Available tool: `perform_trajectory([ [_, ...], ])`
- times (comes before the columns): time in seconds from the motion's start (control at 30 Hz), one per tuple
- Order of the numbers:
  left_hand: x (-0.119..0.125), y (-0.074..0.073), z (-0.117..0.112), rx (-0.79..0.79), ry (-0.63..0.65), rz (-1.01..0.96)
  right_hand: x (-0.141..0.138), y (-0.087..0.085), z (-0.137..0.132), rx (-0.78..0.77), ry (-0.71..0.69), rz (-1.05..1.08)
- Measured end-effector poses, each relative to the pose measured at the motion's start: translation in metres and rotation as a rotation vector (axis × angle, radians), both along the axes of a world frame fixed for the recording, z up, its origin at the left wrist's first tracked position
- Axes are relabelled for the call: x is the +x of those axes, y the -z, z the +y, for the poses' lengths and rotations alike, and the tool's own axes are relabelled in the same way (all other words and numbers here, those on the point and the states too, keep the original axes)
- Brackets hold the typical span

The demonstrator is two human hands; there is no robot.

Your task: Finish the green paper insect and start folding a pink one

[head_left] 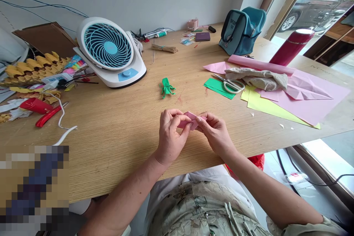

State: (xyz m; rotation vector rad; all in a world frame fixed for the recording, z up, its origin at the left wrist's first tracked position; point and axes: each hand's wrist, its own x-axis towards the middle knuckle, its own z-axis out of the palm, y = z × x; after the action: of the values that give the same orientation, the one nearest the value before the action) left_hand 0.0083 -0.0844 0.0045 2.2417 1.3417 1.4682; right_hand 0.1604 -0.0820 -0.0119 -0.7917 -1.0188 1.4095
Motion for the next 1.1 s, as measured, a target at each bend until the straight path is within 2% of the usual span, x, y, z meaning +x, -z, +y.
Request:
perform_trajectory([
  [0.43, -0.0016, -0.0049, 0.0050, -0.048, 0.011, 0.012, -0.0004, -0.0014, 0.0001, 0.014, -0.019, -0.006],
  [0.87, -0.0071, -0.0047, 0.0046, 0.244, -0.094, 0.205, -0.0003, -0.0030, -0.0011, -0.079, -0.025, 0.081],
  [0.97, -0.0076, -0.0047, 0.0046, 0.266, -0.102, 0.252, -0.0003, -0.0035, -0.0008, -0.075, -0.025, 0.084],
  [1.1, -0.0074, -0.0042, 0.0039, 0.241, -0.113, 0.291, -0.0005, -0.0038, -0.0007, -0.028, 0.008, -0.013],
])
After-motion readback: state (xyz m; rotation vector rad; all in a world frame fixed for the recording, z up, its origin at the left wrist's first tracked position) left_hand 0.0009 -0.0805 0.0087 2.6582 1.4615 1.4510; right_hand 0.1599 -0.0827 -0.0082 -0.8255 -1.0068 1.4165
